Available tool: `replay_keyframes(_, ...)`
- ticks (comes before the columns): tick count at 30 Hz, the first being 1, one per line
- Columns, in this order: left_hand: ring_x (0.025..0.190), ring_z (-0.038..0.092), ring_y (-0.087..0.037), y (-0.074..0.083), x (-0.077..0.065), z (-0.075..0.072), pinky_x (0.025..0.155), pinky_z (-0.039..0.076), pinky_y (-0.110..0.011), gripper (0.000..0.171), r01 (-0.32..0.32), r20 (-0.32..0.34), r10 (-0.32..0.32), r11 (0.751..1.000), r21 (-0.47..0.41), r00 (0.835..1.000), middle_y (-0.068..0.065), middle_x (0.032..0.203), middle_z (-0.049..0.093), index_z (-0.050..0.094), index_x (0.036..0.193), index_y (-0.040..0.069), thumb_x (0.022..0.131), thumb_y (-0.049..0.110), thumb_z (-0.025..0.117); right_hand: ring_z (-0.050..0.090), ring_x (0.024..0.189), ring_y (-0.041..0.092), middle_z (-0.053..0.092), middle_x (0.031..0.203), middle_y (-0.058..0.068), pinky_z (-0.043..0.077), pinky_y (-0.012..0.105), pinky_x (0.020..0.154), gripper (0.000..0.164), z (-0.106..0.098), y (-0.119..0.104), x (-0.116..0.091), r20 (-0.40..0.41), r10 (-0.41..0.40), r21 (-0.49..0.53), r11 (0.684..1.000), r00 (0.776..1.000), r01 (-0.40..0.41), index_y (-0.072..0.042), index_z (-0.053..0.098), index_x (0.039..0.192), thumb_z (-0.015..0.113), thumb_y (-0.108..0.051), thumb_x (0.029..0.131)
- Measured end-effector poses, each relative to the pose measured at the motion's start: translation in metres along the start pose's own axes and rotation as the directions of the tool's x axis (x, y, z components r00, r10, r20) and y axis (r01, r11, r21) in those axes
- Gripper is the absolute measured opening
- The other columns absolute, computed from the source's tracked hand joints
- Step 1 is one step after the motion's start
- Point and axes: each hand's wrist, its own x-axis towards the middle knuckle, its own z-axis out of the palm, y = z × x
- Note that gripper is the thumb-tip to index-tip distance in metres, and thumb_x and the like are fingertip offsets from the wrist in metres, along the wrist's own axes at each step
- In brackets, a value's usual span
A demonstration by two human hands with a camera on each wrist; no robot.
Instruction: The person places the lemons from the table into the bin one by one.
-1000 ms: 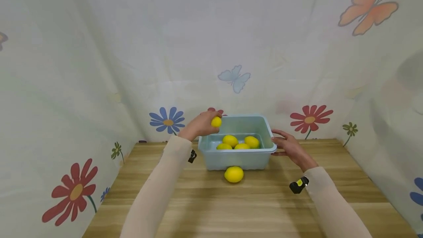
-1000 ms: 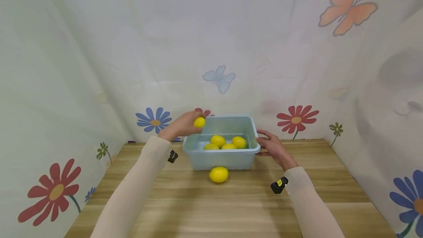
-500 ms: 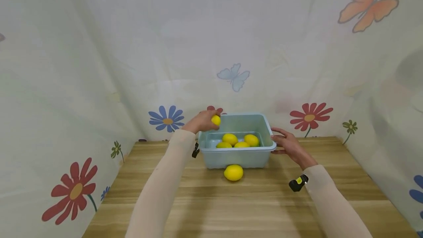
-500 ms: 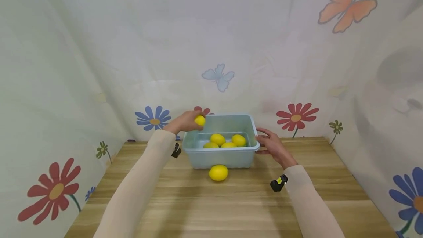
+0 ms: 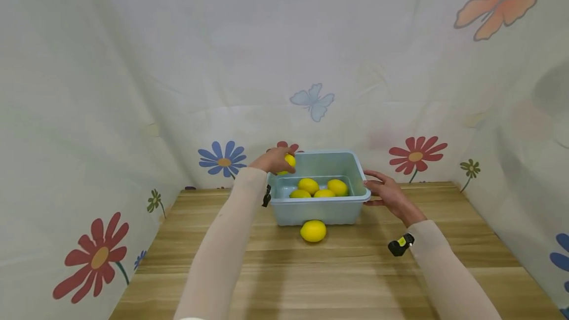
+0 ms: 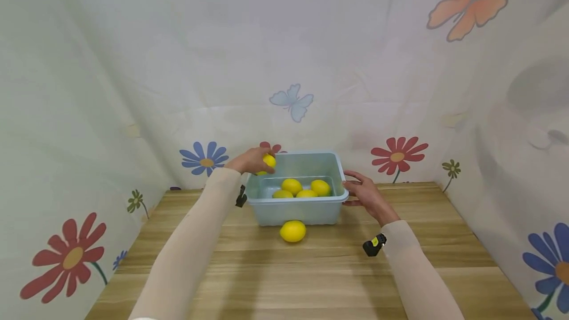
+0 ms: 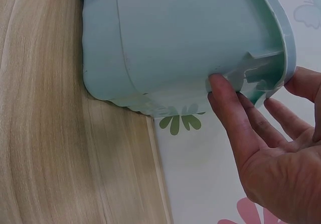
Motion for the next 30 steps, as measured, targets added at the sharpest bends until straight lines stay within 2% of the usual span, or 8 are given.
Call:
replay_keyframes(6, 0.105, 0.056, -0.024, 0.000, 0.005, 0.002, 0.086, 0.059, -0.035, 0.059, 0.059, 0.023, -0.058, 0.998, -0.031, 0.998, -0.006, 0.122, 0.058, 0.052, 0.140, 0.019, 0.086, 0.029, 0.074, 0.052, 0.128, 0.045, 0.036, 0.155, 0.024, 0.052, 0.054, 0.097, 0.065, -0.001, 0.001, 0.001, -0.003, -0.001, -0.003, 1.000, 1.000, 0.000, -0.019, 0.022, 0.157, 0.052, -0.032, 0.101)
replay_keyframes(14, 0.106, 0.056, -0.024, -0.003, 0.011, 0.006, 0.087, 0.058, -0.037, 0.059, 0.059, 0.039, -0.058, 0.997, -0.047, 0.998, -0.007, 0.130, 0.058, 0.051, 0.141, 0.017, 0.088, 0.027, 0.073, 0.054, 0.126, 0.044, 0.035, 0.156, 0.024, 0.054, 0.053, 0.094, 0.064, 0.000, 0.001, 0.003, -0.006, 0.007, 0.004, 1.000, 1.000, -0.007, -0.019, 0.021, 0.158, 0.051, -0.030, 0.102)
replay_keyframes(18, 0.109, 0.058, -0.025, -0.007, 0.013, 0.007, 0.093, 0.056, -0.040, 0.056, 0.030, 0.026, -0.029, 0.998, -0.053, 0.999, -0.008, 0.138, 0.056, 0.052, 0.141, 0.016, 0.090, 0.027, 0.070, 0.053, 0.127, 0.043, 0.035, 0.156, 0.023, 0.051, 0.056, 0.097, 0.064, 0.001, 0.001, 0.003, -0.002, 0.008, 0.001, 1.000, 1.000, -0.008, -0.020, 0.021, 0.158, 0.051, -0.030, 0.102)
replay_keyframes(23, 0.119, 0.057, -0.028, -0.010, 0.011, 0.006, 0.100, 0.053, -0.045, 0.050, -0.031, -0.001, 0.031, 0.999, -0.033, 1.000, -0.011, 0.140, 0.055, 0.055, 0.138, 0.016, 0.091, 0.029, 0.067, 0.051, 0.128, 0.045, 0.036, 0.155, 0.022, 0.053, 0.054, 0.096, 0.063, 0.002, 0.000, 0.004, -0.018, 0.011, -0.005, 1.000, 1.000, -0.011, -0.020, 0.023, 0.157, 0.051, -0.030, 0.102)
replay_keyframes(27, 0.123, 0.056, -0.029, -0.008, 0.008, 0.004, 0.104, 0.050, -0.046, 0.049, -0.083, -0.005, 0.083, 0.996, -0.029, 0.997, -0.014, 0.142, 0.054, 0.054, 0.138, 0.015, 0.092, 0.028, 0.066, 0.048, 0.131, 0.046, 0.036, 0.155, 0.022, 0.051, 0.055, 0.097, 0.063, 0.002, 0.001, 0.003, -0.020, 0.017, 0.013, 1.000, 1.000, -0.017, -0.020, 0.025, 0.156, 0.053, -0.031, 0.101)
replay_keyframes(30, 0.122, 0.056, -0.029, -0.004, 0.005, 0.003, 0.105, 0.049, -0.045, 0.049, -0.115, -0.016, 0.115, 0.993, 0.007, 0.993, -0.014, 0.142, 0.055, 0.053, 0.139, 0.016, 0.093, 0.029, 0.064, 0.048, 0.131, 0.047, 0.035, 0.155, 0.023, 0.052, 0.054, 0.096, 0.065, 0.002, 0.001, 0.003, -0.018, 0.012, 0.016, 1.000, 1.000, -0.012, -0.020, 0.024, 0.157, 0.054, -0.033, 0.101)
